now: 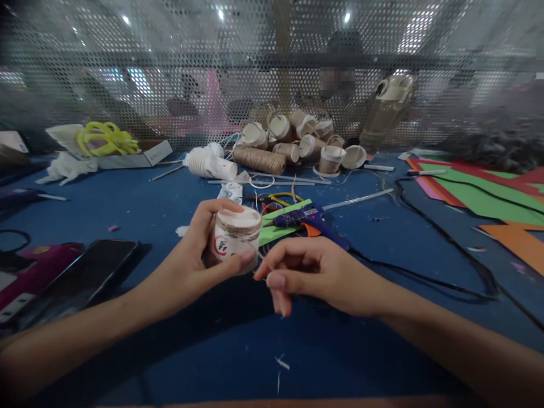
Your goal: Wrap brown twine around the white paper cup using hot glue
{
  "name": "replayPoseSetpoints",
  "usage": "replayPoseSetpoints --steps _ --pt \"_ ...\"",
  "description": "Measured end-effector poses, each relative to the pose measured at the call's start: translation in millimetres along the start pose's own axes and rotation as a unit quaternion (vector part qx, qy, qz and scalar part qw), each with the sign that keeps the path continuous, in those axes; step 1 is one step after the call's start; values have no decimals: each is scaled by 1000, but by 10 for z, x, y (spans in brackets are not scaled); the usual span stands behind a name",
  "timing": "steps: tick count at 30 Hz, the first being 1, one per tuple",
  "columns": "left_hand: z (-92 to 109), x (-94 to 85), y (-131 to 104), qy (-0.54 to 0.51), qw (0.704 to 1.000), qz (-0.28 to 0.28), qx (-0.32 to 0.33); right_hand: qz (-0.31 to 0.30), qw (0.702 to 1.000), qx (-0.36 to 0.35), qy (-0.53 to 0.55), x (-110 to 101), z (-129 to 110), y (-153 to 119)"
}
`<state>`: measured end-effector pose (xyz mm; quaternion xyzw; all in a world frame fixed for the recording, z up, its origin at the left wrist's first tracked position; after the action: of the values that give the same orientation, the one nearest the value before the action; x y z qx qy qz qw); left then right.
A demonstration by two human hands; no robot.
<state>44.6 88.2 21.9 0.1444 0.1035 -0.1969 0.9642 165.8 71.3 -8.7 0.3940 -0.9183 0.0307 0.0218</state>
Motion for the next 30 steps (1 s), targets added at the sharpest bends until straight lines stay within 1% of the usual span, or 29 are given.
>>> replayPoseSetpoints --steps 3,5,10,13,18,23,30 --pt "-14 18 2 -2 1000 -9 -5 49 997 -58 6 -131 -105 1" --pt "-27 32 2 -7 1000 -20 -10 81 993 -81 -8 -208 -152 -15" --pt "-14 43 2 -30 999 -32 -17 122 987 -86 -59 -280 -190 -41" --pt "-27 56 -3 -45 998 -37 -33 139 983 -85 -89 -298 -221 -43" --pt "-75 88 -23 -87 993 -49 -56 153 977 -88 -118 -311 -261 -44" --pt "-84 121 -41 -133 987 -61 -61 148 981 -80 -99 -286 -228 -48" --pt "-80 204 -54 -180 975 -103 -75 144 975 -111 -126 -254 -299 -52"
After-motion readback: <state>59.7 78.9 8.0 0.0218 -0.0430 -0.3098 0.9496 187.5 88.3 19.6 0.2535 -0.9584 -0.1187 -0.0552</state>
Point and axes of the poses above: each hand's wrist, its own y-axis towards the middle knuckle, its own x-axis out of the palm, z = x × y, the point moved 10 cm from there along y, towards the middle knuckle
